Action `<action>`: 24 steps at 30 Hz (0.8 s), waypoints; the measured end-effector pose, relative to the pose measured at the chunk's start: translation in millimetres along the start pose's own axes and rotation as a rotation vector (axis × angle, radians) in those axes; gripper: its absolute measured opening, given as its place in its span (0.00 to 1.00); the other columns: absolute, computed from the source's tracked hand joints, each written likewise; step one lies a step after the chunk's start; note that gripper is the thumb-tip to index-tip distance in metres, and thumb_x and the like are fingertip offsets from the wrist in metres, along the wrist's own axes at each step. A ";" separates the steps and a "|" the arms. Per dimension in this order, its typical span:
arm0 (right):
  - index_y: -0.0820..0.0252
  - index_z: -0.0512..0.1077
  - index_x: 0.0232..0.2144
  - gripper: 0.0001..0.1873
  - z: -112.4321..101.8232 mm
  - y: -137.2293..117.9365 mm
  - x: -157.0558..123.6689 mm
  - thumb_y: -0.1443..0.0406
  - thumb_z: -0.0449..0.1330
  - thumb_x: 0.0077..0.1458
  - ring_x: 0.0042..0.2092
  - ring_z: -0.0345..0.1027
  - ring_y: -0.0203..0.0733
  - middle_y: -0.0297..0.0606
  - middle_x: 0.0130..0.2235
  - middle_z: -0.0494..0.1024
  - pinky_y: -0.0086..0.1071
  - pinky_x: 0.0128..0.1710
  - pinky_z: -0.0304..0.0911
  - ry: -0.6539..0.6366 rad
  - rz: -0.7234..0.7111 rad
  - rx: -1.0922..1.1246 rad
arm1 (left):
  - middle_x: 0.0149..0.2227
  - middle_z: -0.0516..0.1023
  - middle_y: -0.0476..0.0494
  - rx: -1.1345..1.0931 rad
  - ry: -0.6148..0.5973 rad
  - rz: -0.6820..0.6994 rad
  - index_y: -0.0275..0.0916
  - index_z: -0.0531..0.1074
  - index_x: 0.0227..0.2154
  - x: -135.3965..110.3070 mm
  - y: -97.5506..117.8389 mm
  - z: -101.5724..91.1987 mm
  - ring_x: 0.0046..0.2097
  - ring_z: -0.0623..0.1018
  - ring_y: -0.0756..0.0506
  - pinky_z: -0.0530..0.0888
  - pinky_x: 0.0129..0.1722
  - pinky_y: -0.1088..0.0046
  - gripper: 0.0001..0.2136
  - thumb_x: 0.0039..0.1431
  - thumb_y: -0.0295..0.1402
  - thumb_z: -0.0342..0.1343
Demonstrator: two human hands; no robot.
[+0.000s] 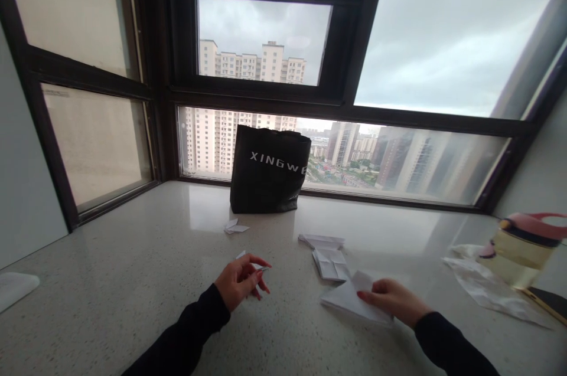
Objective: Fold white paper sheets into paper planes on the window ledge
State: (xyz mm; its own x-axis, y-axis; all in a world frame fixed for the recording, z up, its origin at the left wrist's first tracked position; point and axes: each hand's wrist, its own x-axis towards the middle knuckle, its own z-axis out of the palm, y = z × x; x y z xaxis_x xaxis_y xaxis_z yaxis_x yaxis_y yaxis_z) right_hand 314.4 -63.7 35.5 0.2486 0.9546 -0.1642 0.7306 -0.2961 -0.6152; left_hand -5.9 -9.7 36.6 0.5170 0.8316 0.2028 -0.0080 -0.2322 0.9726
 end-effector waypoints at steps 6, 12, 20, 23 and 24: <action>0.59 0.60 0.09 0.17 17.5 1.1 -3.5 0.53 0.54 0.32 0.20 0.56 0.36 0.30 0.13 0.60 0.28 0.19 0.47 0.093 -0.021 -0.135 | 0.21 0.73 0.47 0.249 0.236 0.063 0.34 0.64 0.34 4.5 -4.0 -13.6 0.24 0.71 0.49 0.66 0.25 0.74 0.10 0.49 0.31 0.45; 0.58 0.62 0.13 0.15 18.1 7.0 -3.4 0.53 0.54 0.35 0.25 0.63 0.41 0.36 0.20 0.69 0.29 0.23 0.54 0.162 -0.030 -0.269 | 0.34 0.73 0.43 0.666 0.376 0.053 0.37 0.66 0.36 7.3 -13.6 -20.9 0.35 0.70 0.45 0.66 0.33 0.70 0.13 0.45 0.27 0.45; 0.56 0.55 0.16 0.17 17.0 22.0 0.4 0.52 0.56 0.32 0.29 0.62 0.43 0.38 0.25 0.67 0.33 0.29 0.60 0.357 -0.162 -0.324 | 0.48 0.65 0.40 1.120 0.393 -0.155 0.36 0.61 0.46 5.4 -19.5 -18.5 0.49 0.62 0.40 0.58 0.45 0.64 0.21 0.47 0.37 0.48; 0.55 0.55 0.16 0.17 7.7 25.8 4.1 0.53 0.58 0.30 0.30 0.62 0.44 0.37 0.25 0.66 0.34 0.30 0.60 0.338 -0.186 -0.315 | 0.48 0.65 0.37 1.120 0.355 -0.227 0.35 0.60 0.47 5.7 -20.0 -19.5 0.51 0.61 0.39 0.57 0.45 0.62 0.25 0.47 0.43 0.47; 0.55 0.56 0.16 0.17 3.8 24.2 4.0 0.53 0.58 0.31 0.30 0.62 0.44 0.38 0.25 0.66 0.35 0.30 0.60 0.356 -0.202 -0.312 | 0.48 0.65 0.37 1.102 0.338 -0.246 0.36 0.61 0.46 5.8 -20.4 -19.8 0.51 0.61 0.39 0.56 0.46 0.62 0.24 0.46 0.44 0.47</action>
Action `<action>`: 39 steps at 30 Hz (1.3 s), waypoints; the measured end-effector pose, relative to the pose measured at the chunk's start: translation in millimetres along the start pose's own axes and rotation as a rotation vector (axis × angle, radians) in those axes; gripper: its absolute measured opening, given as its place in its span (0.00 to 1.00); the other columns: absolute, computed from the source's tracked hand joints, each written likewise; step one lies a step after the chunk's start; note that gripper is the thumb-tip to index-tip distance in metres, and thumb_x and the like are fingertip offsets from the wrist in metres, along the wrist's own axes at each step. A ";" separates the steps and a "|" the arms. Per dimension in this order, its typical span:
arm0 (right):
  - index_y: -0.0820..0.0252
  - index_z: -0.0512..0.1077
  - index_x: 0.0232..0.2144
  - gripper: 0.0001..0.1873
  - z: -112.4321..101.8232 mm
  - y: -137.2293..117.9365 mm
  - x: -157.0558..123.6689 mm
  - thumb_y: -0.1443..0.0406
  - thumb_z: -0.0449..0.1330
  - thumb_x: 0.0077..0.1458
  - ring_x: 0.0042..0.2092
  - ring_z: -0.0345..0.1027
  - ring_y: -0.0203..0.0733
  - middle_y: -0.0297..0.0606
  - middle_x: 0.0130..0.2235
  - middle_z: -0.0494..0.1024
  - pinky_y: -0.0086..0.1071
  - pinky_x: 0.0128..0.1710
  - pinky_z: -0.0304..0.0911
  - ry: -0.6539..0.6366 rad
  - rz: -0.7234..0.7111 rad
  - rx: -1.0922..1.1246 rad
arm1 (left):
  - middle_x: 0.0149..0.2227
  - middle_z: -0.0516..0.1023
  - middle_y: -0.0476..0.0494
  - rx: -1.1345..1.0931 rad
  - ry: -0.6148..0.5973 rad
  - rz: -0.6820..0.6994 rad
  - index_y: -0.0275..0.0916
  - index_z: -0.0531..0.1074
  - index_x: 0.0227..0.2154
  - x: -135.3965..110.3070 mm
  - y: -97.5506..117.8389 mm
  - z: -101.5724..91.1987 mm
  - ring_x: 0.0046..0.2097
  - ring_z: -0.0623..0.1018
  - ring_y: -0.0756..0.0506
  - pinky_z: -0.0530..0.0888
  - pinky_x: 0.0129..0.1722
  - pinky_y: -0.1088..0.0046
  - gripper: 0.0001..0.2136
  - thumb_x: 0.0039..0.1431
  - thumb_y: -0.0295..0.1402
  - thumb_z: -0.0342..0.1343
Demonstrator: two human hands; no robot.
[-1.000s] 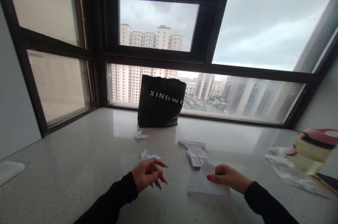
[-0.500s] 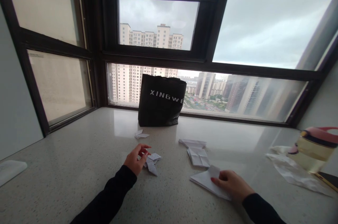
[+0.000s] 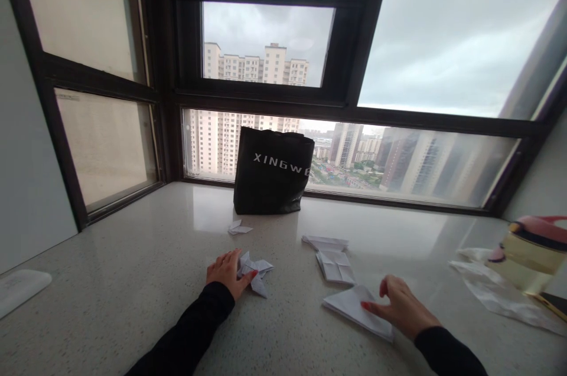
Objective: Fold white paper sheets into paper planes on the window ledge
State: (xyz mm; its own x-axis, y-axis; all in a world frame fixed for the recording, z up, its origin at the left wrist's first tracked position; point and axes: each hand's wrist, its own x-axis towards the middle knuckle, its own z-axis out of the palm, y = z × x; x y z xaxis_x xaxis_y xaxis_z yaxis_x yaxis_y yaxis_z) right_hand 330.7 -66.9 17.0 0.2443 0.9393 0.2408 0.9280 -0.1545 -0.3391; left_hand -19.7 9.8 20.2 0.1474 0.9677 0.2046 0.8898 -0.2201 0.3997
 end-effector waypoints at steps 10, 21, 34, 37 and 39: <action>0.59 0.64 0.34 0.12 14.6 -130.3 -32.5 0.61 0.54 0.45 0.37 0.64 0.44 0.40 0.35 0.70 0.36 0.35 0.59 0.015 -0.402 0.125 | 0.38 0.70 0.45 -0.271 -0.139 0.155 0.39 0.64 0.30 0.1 4.5 10.9 0.41 0.69 0.44 0.64 0.39 0.69 0.13 0.38 0.33 0.55; 0.59 0.63 0.22 0.06 50.7 -154.1 -35.3 0.63 0.52 0.46 0.29 0.65 0.40 0.35 0.25 0.71 0.31 0.29 0.59 -0.056 -0.257 0.491 | 0.35 0.66 0.47 -1.044 -0.344 0.203 0.39 0.54 0.40 -10.7 19.9 22.8 0.28 0.69 0.52 0.65 0.24 0.78 0.29 0.32 0.30 0.61; 0.60 0.60 0.20 0.13 55.9 -161.1 -37.6 0.57 0.57 0.41 0.23 0.60 0.34 0.29 0.19 0.65 0.26 0.22 0.54 -0.126 -0.151 1.143 | 0.28 0.70 0.51 -1.006 -0.405 0.353 0.39 0.59 0.41 -23.2 25.7 24.4 0.30 0.71 0.50 0.68 0.30 0.75 0.24 0.38 0.26 0.59; 0.59 0.57 0.18 0.17 52.9 -159.7 -34.3 0.55 0.58 0.39 0.20 0.56 0.32 0.27 0.17 0.62 0.25 0.19 0.52 -0.105 -0.109 1.252 | 0.33 0.70 0.47 -1.092 -0.532 0.345 0.41 0.55 0.44 -25.6 27.0 28.7 0.29 0.72 0.49 0.69 0.27 0.75 0.29 0.35 0.26 0.60; 0.59 0.56 0.19 0.17 49.2 -159.3 -33.2 0.54 0.57 0.40 0.19 0.55 0.31 0.27 0.17 0.62 0.25 0.18 0.51 -0.072 -0.104 1.251 | 0.33 0.70 0.47 -1.143 -0.563 0.283 0.42 0.53 0.45 -24.7 27.3 29.9 0.28 0.73 0.49 0.69 0.24 0.75 0.31 0.36 0.26 0.60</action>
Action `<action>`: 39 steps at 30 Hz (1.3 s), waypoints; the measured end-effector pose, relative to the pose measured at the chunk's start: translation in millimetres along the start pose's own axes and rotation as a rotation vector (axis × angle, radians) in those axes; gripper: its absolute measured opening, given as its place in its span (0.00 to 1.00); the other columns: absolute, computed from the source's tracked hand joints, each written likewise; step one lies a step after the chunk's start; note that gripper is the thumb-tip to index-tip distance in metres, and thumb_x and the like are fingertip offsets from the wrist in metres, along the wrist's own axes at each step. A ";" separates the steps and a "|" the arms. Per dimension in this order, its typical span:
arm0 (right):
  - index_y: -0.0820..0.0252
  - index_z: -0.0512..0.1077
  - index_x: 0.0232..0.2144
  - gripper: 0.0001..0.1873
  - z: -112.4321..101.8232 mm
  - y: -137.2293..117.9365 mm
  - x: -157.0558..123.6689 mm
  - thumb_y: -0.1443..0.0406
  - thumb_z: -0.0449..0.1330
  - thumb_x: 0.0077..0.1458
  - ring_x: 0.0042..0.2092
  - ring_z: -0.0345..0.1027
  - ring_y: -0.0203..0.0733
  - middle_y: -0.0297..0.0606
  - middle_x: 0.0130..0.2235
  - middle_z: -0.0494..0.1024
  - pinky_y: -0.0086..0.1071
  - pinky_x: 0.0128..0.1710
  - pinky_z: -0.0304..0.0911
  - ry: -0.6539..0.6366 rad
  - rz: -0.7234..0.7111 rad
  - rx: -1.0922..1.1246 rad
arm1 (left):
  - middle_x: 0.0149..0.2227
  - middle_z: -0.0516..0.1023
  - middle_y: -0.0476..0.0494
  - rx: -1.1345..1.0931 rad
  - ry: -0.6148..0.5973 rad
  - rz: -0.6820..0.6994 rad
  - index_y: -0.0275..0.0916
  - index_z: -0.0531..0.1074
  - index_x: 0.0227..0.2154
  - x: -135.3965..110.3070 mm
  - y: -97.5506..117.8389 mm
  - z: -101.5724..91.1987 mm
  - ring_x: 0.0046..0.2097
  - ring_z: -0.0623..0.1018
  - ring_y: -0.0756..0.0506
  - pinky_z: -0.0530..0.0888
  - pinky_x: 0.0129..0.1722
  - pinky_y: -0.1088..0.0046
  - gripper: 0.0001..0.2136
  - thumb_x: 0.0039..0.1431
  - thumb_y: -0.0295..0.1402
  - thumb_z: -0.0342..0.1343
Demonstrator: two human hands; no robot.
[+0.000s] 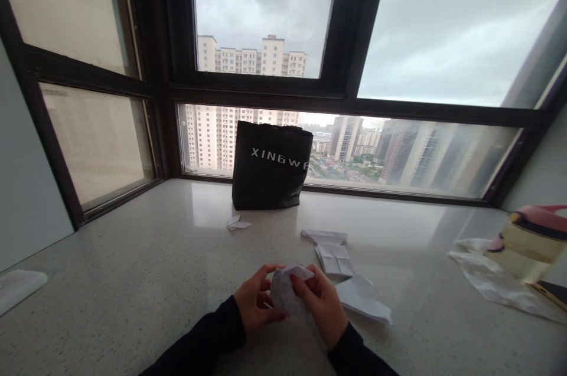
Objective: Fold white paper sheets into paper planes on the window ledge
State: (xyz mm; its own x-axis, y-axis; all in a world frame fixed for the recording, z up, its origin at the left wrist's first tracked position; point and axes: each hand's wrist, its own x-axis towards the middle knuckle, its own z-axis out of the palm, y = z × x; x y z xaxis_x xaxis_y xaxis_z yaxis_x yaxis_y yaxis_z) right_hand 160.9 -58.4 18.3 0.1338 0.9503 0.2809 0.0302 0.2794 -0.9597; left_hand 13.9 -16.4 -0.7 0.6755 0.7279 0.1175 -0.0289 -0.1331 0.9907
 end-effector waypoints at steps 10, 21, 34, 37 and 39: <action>0.59 0.60 0.19 0.11 -4.9 -0.1 -4.0 0.60 0.51 0.48 0.26 0.58 0.36 0.32 0.22 0.64 0.29 0.26 0.55 0.045 -0.291 -0.639 | 0.27 0.74 0.45 0.333 0.055 0.069 0.34 0.63 0.36 -0.8 2.9 -16.9 0.28 0.73 0.49 0.63 0.22 0.79 0.10 0.47 0.29 0.50; 0.59 0.62 0.20 0.11 -5.2 0.9 -1.9 0.58 0.51 0.46 0.24 0.58 0.37 0.31 0.19 0.66 0.28 0.25 0.53 0.008 -0.171 -0.608 | 0.31 0.74 0.46 0.439 0.045 0.190 0.35 0.62 0.42 -6.1 6.6 -6.2 0.31 0.72 0.48 0.64 0.26 0.79 0.19 0.42 0.23 0.48; 0.60 0.66 0.35 0.18 -1.6 8.4 -0.6 0.58 0.58 0.40 0.27 0.62 0.37 0.36 0.29 0.69 0.27 0.22 0.57 0.116 -0.150 -0.479 | 0.19 0.68 0.51 0.295 0.093 0.198 0.31 0.47 0.53 -1.9 -4.5 -7.3 0.21 0.66 0.51 0.62 0.22 0.77 0.29 0.50 0.40 0.48; 0.60 0.67 0.19 0.10 -2.5 6.1 0.0 0.58 0.57 0.41 0.27 0.62 0.38 0.34 0.24 0.69 0.27 0.23 0.56 0.038 -0.158 -0.503 | 0.23 0.73 0.48 0.338 0.040 0.176 0.32 0.47 0.53 -0.3 -2.3 -7.0 0.24 0.70 0.50 0.65 0.25 0.77 0.28 0.51 0.35 0.48; 0.60 0.66 0.18 0.11 -3.5 3.4 0.0 0.58 0.57 0.42 0.27 0.62 0.38 0.34 0.23 0.70 0.28 0.24 0.57 0.068 -0.161 -0.509 | 0.29 0.75 0.45 0.428 0.020 0.104 0.34 0.53 0.51 7.2 5.2 -14.9 0.29 0.73 0.49 0.67 0.27 0.77 0.24 0.50 0.32 0.49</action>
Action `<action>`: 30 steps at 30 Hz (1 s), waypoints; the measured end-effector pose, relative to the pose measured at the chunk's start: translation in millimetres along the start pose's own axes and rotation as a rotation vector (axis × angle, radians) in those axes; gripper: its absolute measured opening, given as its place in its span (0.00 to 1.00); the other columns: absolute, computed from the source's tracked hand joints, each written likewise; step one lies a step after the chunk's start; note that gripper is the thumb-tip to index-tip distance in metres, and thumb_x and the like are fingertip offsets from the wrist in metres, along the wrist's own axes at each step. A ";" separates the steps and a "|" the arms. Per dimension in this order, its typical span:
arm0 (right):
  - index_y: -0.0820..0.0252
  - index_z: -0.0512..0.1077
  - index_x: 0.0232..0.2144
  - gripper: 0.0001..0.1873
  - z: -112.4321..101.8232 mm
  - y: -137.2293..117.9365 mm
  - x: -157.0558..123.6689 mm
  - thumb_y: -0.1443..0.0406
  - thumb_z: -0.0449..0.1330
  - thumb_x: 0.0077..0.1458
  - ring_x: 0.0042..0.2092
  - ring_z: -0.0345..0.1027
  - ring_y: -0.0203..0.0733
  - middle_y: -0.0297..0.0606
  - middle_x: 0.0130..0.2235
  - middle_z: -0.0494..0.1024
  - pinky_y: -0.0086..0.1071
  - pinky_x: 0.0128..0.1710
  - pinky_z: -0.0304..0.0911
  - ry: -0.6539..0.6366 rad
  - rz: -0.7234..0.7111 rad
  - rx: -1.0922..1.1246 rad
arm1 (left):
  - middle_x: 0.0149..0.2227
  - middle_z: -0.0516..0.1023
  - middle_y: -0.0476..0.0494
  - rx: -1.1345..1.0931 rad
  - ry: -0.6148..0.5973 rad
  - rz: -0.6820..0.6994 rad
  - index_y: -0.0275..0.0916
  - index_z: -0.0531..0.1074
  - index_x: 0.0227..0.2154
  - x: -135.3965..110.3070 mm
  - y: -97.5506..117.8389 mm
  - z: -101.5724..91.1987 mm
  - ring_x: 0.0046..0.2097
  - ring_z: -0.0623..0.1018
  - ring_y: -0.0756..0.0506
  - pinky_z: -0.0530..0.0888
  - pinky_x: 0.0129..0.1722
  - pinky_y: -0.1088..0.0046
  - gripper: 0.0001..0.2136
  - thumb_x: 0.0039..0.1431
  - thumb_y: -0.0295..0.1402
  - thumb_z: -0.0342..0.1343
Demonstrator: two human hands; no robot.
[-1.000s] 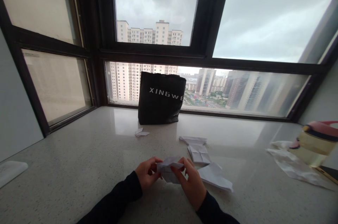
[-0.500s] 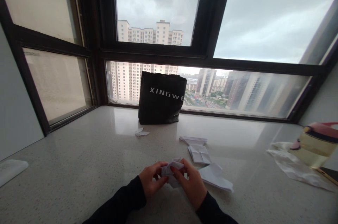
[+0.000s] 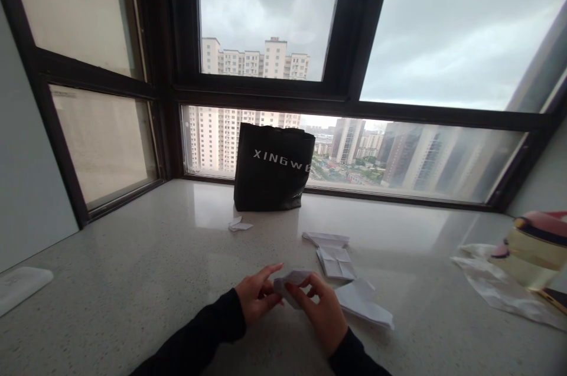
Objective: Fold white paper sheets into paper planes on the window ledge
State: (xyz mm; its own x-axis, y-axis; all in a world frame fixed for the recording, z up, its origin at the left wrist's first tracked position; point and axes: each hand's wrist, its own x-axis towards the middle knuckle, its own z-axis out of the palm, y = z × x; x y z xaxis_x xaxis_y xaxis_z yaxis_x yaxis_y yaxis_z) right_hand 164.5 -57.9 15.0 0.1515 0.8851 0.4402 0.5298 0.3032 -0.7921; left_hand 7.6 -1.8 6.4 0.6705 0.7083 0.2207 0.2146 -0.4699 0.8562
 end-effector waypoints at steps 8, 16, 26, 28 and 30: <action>0.62 0.67 0.19 0.08 4.3 -5.6 -3.3 0.62 0.57 0.42 0.22 0.61 0.35 0.33 0.19 0.70 0.28 0.22 0.56 -0.112 0.025 0.017 | 0.51 0.57 0.32 0.507 0.475 -0.458 0.31 0.64 0.42 62.4 -7.6 -92.0 0.50 0.60 0.34 0.56 0.47 0.58 0.16 0.48 0.29 0.47; 0.61 0.70 0.20 0.03 7.8 -9.4 -8.8 0.67 0.59 0.40 0.23 0.62 0.35 0.33 0.21 0.71 0.26 0.21 0.56 -0.174 -0.007 -0.010 | 0.48 0.57 0.19 0.584 0.650 -0.697 0.25 0.63 0.39 71.7 -27.5 -94.8 0.50 0.55 0.25 0.54 0.42 0.48 0.22 0.43 0.37 0.53; 0.61 0.69 0.21 0.07 1.2 -7.8 -1.5 0.62 0.56 0.44 0.25 0.61 0.37 0.32 0.20 0.70 0.30 0.28 0.54 -0.025 -0.069 -0.087 | 0.24 0.74 0.44 -0.023 0.153 -0.427 0.34 0.62 0.33 29.7 5.9 -24.1 0.20 0.73 0.48 0.66 0.15 0.77 0.17 0.45 0.42 0.50; 0.60 0.69 0.20 0.08 -2.3 -7.8 0.3 0.61 0.57 0.44 0.27 0.61 0.38 0.32 0.20 0.70 0.32 0.31 0.53 0.016 -0.077 -0.181 | 0.21 0.73 0.47 -0.152 0.085 -0.395 0.33 0.60 0.35 12.6 12.0 -4.3 0.19 0.74 0.49 0.68 0.17 0.76 0.19 0.44 0.42 0.52; 0.59 0.70 0.20 0.08 -5.0 -8.2 1.4 0.61 0.57 0.44 0.27 0.61 0.38 0.32 0.21 0.70 0.33 0.33 0.51 0.010 -0.080 -0.274 | 0.20 0.72 0.49 -0.263 0.062 -0.363 0.34 0.58 0.37 0.0 15.1 8.6 0.21 0.74 0.48 0.70 0.20 0.75 0.20 0.44 0.41 0.52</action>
State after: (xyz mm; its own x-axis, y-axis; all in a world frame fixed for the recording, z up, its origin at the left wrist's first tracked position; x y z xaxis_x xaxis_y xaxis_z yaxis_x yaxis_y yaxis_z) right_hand 164.5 -60.9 24.1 0.1077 0.8581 0.5021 0.7457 0.2643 -0.6116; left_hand 17.0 -13.4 15.3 0.5397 0.8364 -0.0954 0.2348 -0.0408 0.9712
